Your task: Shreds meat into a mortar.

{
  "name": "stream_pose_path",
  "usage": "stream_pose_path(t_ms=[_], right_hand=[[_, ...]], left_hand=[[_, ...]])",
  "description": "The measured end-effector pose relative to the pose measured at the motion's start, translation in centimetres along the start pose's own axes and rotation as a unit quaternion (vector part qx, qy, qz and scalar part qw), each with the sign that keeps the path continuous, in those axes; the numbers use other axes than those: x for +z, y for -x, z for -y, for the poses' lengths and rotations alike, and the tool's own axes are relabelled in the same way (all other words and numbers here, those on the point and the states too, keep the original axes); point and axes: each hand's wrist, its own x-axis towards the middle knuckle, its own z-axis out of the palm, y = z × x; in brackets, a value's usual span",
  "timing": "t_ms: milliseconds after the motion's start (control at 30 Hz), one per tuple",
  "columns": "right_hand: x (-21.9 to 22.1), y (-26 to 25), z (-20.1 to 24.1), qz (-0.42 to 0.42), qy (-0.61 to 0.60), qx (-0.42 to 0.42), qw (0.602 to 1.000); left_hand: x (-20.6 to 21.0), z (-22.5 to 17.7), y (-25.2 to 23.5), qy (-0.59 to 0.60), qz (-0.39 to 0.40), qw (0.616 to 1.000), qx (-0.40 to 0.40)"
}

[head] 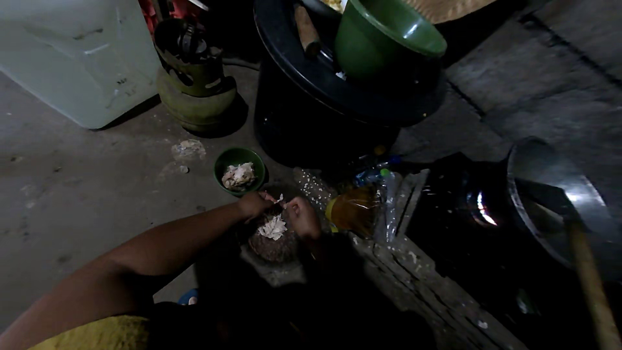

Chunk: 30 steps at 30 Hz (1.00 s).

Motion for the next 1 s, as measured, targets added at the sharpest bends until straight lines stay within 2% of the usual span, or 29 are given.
stream_pose_path(t_ms=[267,333,500,633,767,1000], right_hand=[[-1.2,-0.3,0.6,0.066,-0.019,0.007,0.998],[-0.9,-0.5,0.7,0.091,-0.040,-0.009,0.995],[0.0,-0.4,1.2,0.083,-0.037,-0.007,0.996],[0.1,-0.3,1.1,0.089,-0.039,-0.022,0.995],[0.5,-0.4,-0.1,0.078,-0.065,-0.078,0.992],[0.4,-0.7,-0.5,0.151,-0.204,-0.090,0.963]], left_hand=[[0.1,-0.7,0.6,-0.208,-0.008,0.974,0.093],[0.3,-0.8,0.7,-0.224,-0.009,0.969,0.103],[0.6,-0.7,0.7,-0.272,-0.003,0.955,0.117],[0.5,-0.6,0.7,-0.298,0.019,0.949,0.099],[-0.3,-0.2,0.6,-0.293,0.046,0.943,0.154],[-2.5,0.6,0.8,-0.285,0.099,0.925,0.231]])
